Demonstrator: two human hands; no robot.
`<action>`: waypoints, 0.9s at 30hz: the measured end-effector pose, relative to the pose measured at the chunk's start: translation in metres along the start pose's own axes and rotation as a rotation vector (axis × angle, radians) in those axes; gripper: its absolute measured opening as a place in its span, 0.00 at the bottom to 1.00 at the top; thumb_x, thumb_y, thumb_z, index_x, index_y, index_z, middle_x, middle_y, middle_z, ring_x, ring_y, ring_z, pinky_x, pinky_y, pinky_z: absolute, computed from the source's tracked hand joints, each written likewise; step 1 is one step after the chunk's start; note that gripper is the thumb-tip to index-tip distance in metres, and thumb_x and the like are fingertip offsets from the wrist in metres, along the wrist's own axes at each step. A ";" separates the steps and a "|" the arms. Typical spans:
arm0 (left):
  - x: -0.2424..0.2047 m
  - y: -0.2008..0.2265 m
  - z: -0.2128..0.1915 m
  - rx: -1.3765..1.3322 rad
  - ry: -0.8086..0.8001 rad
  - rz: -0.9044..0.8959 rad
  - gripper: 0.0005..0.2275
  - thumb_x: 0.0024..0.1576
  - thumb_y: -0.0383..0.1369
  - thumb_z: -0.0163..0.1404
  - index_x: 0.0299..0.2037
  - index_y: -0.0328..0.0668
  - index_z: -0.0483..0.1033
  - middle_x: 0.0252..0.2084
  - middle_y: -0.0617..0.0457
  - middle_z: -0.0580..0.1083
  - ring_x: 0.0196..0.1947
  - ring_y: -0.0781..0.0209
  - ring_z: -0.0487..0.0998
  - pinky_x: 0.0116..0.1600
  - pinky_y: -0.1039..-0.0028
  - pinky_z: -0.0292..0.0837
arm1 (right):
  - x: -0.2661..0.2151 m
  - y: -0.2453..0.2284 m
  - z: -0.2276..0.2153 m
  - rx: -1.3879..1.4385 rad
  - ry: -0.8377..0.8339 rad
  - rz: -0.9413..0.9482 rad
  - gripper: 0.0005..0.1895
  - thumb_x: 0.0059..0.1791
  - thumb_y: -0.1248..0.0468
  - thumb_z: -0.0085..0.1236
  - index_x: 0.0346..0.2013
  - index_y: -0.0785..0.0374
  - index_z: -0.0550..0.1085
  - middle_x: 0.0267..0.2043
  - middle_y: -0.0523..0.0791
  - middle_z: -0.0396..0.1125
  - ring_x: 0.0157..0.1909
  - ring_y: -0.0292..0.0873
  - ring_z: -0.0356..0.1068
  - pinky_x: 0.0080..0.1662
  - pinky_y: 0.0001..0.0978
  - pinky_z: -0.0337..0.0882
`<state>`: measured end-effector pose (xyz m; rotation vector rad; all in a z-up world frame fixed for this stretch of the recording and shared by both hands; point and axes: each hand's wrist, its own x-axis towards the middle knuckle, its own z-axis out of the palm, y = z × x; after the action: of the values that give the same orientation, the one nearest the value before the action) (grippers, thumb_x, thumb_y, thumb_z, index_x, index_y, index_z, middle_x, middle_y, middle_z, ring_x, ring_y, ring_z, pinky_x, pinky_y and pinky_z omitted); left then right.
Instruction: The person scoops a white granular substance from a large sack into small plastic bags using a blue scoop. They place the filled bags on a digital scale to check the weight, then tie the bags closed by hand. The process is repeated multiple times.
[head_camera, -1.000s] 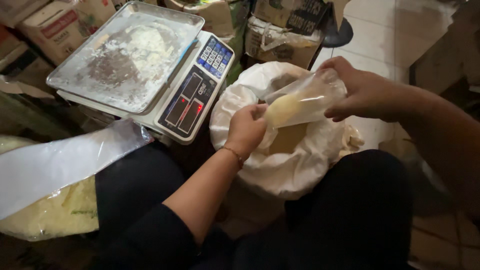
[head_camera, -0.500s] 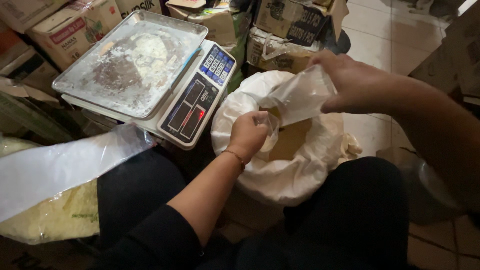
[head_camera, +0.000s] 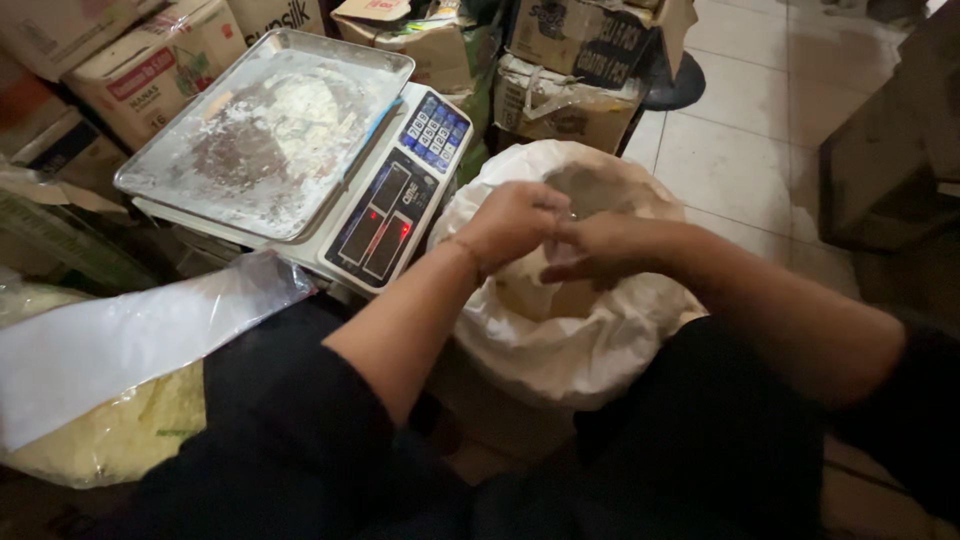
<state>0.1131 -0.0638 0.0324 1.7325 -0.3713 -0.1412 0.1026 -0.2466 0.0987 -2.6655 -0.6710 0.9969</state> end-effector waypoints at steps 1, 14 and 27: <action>0.006 0.001 -0.002 0.049 0.030 0.052 0.13 0.48 0.27 0.57 0.44 0.33 0.82 0.39 0.44 0.83 0.39 0.59 0.83 0.46 0.72 0.77 | 0.007 0.000 0.004 0.098 0.020 -0.005 0.24 0.51 0.48 0.57 0.54 0.61 0.70 0.42 0.54 0.72 0.38 0.49 0.73 0.41 0.44 0.73; -0.022 -0.021 0.057 -1.058 0.413 -0.498 0.31 0.64 0.61 0.36 0.58 0.37 0.68 0.43 0.45 0.73 0.45 0.46 0.75 0.46 0.58 0.73 | -0.055 -0.010 -0.080 1.041 0.424 -0.213 0.14 0.57 0.59 0.49 0.27 0.57 0.70 0.22 0.39 0.60 0.22 0.35 0.57 0.29 0.28 0.63; -0.034 -0.032 0.035 -0.761 0.332 -0.472 0.33 0.63 0.59 0.40 0.62 0.34 0.65 0.39 0.41 0.73 0.33 0.47 0.67 0.36 0.57 0.64 | -0.066 -0.049 -0.080 0.713 0.590 -0.339 0.18 0.58 0.56 0.50 0.27 0.62 0.73 0.21 0.40 0.62 0.22 0.32 0.55 0.26 0.26 0.57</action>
<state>0.0761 -0.0810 -0.0095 1.0281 0.3180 -0.2875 0.0947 -0.2392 0.2135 -1.9610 -0.4825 0.2445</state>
